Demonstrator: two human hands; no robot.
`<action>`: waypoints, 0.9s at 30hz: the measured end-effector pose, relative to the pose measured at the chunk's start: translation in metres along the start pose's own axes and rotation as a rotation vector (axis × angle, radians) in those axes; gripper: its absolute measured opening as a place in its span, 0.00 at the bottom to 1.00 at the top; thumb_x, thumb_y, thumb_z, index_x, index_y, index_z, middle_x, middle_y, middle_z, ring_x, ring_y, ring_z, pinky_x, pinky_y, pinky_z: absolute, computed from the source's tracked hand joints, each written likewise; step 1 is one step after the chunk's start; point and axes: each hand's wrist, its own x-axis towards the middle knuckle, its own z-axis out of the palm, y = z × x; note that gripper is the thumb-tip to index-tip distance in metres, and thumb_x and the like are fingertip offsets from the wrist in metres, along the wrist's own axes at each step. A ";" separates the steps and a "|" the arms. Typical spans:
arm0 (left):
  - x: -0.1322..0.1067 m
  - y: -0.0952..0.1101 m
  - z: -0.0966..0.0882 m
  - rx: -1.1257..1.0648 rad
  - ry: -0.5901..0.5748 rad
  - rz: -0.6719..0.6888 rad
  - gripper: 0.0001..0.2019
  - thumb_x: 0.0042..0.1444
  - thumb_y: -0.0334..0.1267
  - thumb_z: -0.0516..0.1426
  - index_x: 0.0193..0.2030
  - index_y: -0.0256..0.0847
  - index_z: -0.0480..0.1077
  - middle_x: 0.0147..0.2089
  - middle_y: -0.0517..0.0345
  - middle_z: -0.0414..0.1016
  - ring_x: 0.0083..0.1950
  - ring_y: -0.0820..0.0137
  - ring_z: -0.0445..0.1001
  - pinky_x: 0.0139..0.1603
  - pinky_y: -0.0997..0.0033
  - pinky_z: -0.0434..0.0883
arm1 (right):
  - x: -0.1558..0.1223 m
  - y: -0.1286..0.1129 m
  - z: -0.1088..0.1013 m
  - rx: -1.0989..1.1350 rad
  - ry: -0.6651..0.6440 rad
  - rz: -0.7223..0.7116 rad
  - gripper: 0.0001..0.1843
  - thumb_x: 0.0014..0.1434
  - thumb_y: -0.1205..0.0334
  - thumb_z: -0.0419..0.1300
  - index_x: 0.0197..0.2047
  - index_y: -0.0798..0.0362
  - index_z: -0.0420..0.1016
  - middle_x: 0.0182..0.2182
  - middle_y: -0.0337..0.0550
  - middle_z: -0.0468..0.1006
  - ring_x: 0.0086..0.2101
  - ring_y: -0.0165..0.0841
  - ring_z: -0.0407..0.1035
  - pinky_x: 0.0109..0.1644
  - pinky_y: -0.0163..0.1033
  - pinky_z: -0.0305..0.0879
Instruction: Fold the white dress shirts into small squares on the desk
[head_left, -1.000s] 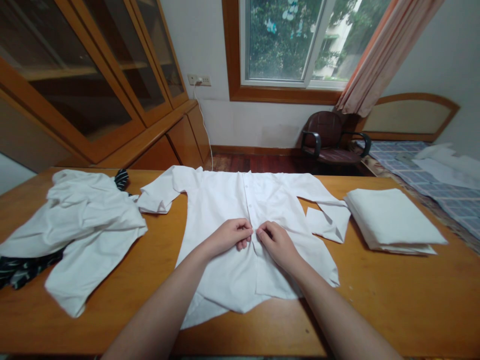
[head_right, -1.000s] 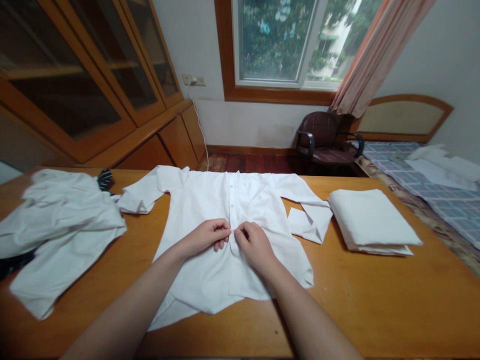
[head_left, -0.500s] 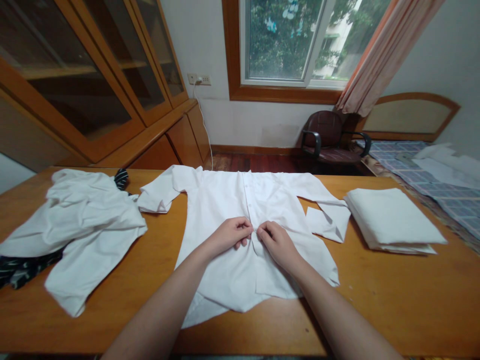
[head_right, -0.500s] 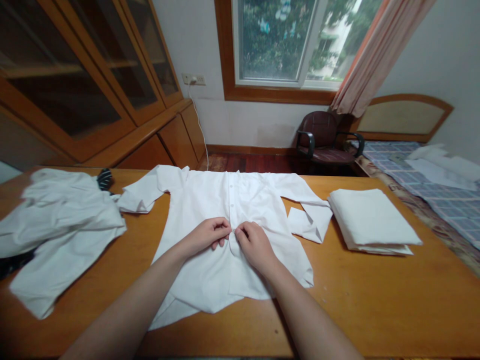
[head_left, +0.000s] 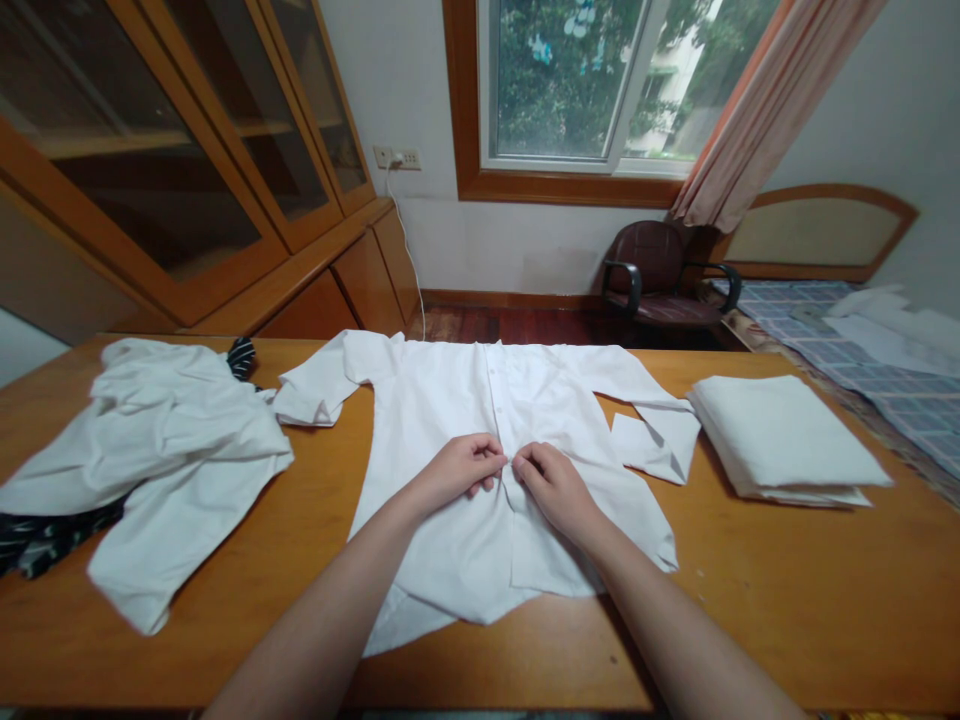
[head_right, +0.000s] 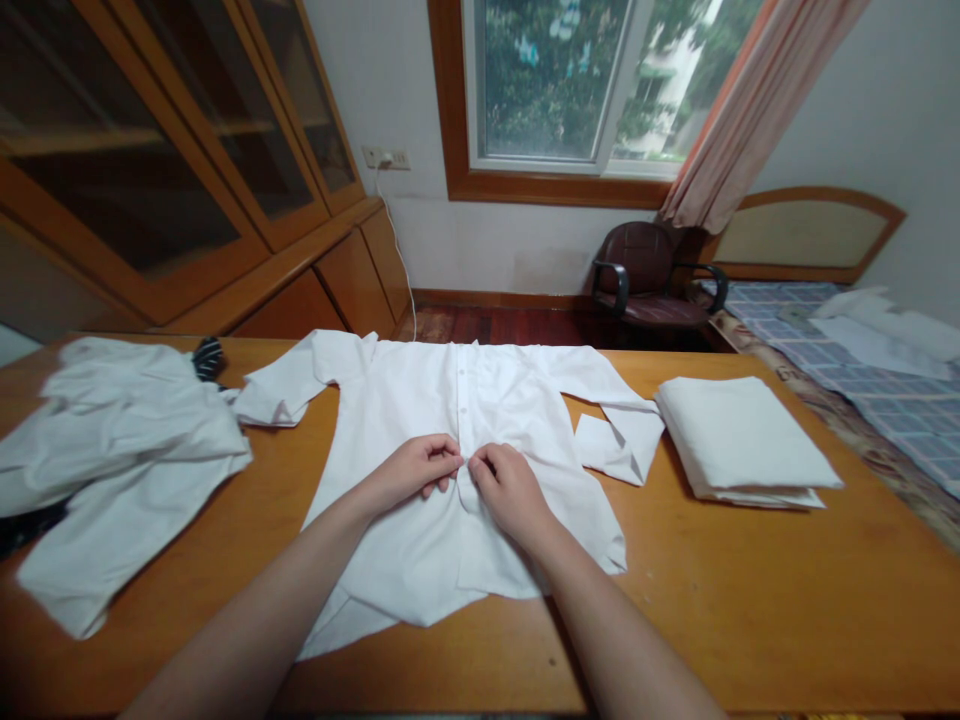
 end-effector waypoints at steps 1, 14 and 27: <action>0.000 0.000 0.000 -0.006 0.002 0.002 0.14 0.56 0.48 0.59 0.37 0.38 0.70 0.28 0.60 0.73 0.21 0.79 0.65 0.20 0.81 0.58 | 0.000 0.000 0.000 -0.003 0.000 0.000 0.11 0.66 0.63 0.53 0.31 0.51 0.70 0.29 0.40 0.75 0.34 0.35 0.68 0.41 0.39 0.61; -0.005 0.009 0.000 -0.031 -0.038 -0.023 0.13 0.55 0.46 0.61 0.37 0.38 0.70 0.24 0.63 0.71 0.19 0.80 0.60 0.19 0.80 0.55 | 0.000 -0.004 -0.001 -0.078 -0.028 -0.029 0.10 0.66 0.64 0.53 0.32 0.51 0.72 0.30 0.41 0.76 0.34 0.35 0.68 0.42 0.40 0.61; -0.005 0.009 -0.002 -0.032 -0.037 -0.031 0.11 0.55 0.45 0.60 0.34 0.39 0.68 0.24 0.64 0.70 0.21 0.79 0.63 0.19 0.80 0.57 | -0.001 -0.005 -0.005 -0.040 0.107 -0.074 0.07 0.65 0.64 0.54 0.36 0.50 0.72 0.33 0.43 0.75 0.38 0.37 0.69 0.45 0.42 0.64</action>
